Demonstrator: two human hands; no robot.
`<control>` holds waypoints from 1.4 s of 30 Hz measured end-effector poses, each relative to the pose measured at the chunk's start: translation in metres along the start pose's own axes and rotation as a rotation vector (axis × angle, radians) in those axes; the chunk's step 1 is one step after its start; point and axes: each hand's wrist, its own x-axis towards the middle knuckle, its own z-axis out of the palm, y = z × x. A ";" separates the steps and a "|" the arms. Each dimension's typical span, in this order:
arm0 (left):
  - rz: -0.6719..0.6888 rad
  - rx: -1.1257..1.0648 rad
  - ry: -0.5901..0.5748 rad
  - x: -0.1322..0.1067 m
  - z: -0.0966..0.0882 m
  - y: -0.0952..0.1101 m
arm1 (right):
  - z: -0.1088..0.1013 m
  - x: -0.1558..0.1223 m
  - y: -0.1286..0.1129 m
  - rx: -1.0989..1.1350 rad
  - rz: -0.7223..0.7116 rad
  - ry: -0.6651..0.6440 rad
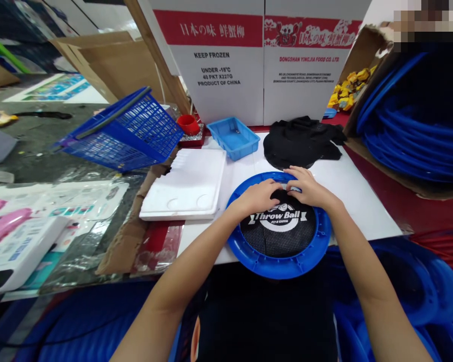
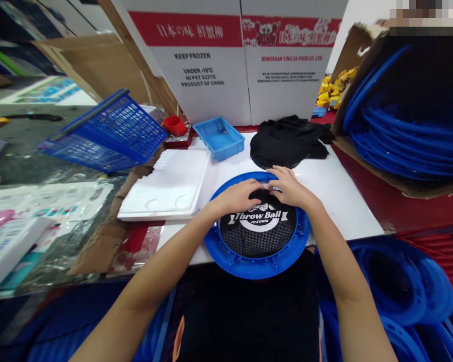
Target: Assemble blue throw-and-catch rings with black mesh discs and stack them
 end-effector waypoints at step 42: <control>0.153 -0.006 0.369 0.041 0.029 -0.026 | 0.002 0.002 0.003 -0.008 0.081 0.171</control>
